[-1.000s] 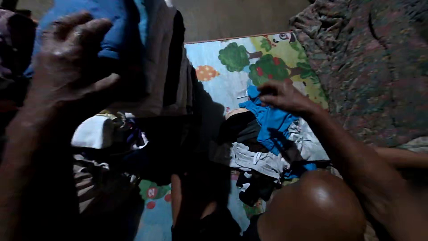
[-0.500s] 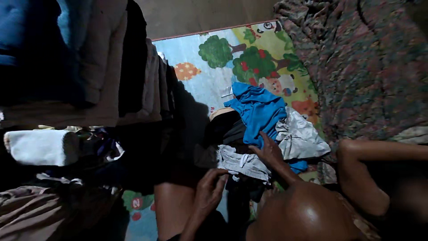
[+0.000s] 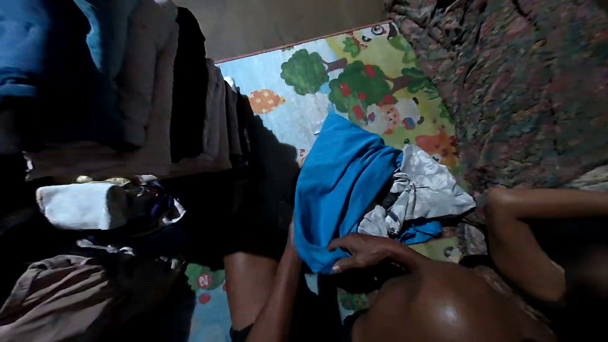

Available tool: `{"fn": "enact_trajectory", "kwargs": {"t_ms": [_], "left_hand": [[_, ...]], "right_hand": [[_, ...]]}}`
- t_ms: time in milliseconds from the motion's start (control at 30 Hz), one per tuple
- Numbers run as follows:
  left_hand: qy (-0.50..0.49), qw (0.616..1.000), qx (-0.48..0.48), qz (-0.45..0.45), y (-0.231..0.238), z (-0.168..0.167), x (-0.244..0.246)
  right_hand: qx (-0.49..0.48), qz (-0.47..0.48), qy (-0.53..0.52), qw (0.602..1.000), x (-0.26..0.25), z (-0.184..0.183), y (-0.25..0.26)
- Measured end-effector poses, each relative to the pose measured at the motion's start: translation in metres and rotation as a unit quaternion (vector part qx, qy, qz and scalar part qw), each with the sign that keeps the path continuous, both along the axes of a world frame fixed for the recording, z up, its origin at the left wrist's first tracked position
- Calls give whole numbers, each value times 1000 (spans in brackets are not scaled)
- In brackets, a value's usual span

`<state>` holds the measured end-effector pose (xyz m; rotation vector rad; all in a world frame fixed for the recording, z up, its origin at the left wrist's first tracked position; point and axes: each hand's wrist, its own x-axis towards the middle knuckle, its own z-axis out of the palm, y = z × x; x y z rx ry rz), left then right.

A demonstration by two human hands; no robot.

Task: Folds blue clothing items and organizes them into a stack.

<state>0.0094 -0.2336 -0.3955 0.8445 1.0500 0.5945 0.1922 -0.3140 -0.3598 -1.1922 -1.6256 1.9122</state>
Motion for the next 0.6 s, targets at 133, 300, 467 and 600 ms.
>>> {"fn": "enact_trajectory", "kwargs": {"t_ms": [133, 300, 467, 600], "left_hand": [[-92, 970, -226, 10, -7, 9, -7], [-56, 975, -129, -175, -20, 50, -49], [56, 833, 58, -547, -26, 54, -60], [243, 785, 168, -545, -21, 43, -50]], "right_hand": [[-84, -186, -42, 978, 26, -9, -25], [-209, -599, 0, 773, 57, -28, -26], [-233, -678, 200, 668, 55, -41, -5], [-86, -681, 181, 704, 47, -15, 12]]}}
